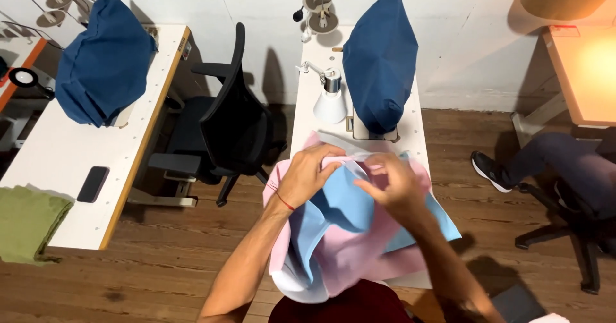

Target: Handling, cutting, and inspecting fabric components for garment or bag assembly.

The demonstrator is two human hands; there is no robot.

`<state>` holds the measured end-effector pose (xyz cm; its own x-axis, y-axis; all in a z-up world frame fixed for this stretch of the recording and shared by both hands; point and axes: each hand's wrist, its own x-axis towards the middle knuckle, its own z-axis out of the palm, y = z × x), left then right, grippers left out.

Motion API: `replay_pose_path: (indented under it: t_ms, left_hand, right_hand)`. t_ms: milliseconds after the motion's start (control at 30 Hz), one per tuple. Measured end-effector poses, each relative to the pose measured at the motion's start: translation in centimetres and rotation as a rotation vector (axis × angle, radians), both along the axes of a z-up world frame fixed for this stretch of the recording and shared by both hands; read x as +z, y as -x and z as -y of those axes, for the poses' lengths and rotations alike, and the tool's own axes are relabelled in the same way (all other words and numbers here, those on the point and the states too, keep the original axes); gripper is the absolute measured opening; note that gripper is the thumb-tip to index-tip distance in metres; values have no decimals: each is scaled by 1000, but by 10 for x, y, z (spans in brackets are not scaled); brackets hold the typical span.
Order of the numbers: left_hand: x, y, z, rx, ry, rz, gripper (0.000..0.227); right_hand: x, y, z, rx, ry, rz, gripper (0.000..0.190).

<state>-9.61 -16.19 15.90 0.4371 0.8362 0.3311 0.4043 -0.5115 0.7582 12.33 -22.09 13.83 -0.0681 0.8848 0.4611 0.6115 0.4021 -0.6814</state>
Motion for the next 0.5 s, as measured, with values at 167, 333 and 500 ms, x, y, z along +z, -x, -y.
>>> replay_pose_path:
  t_ms: [167, 333, 500]
  left_hand:
    - [11, -2, 5, -5, 84, 9, 24]
    - [5, -1, 12, -53, 68, 47, 24]
    - [9, -4, 16, -9, 83, 67, 28]
  right_hand:
    - [3, 30, -13, -142, 84, -165, 39]
    - [3, 38, -10, -70, -270, -52, 29]
    - [-2, 42, -3, -121, -257, -120, 21]
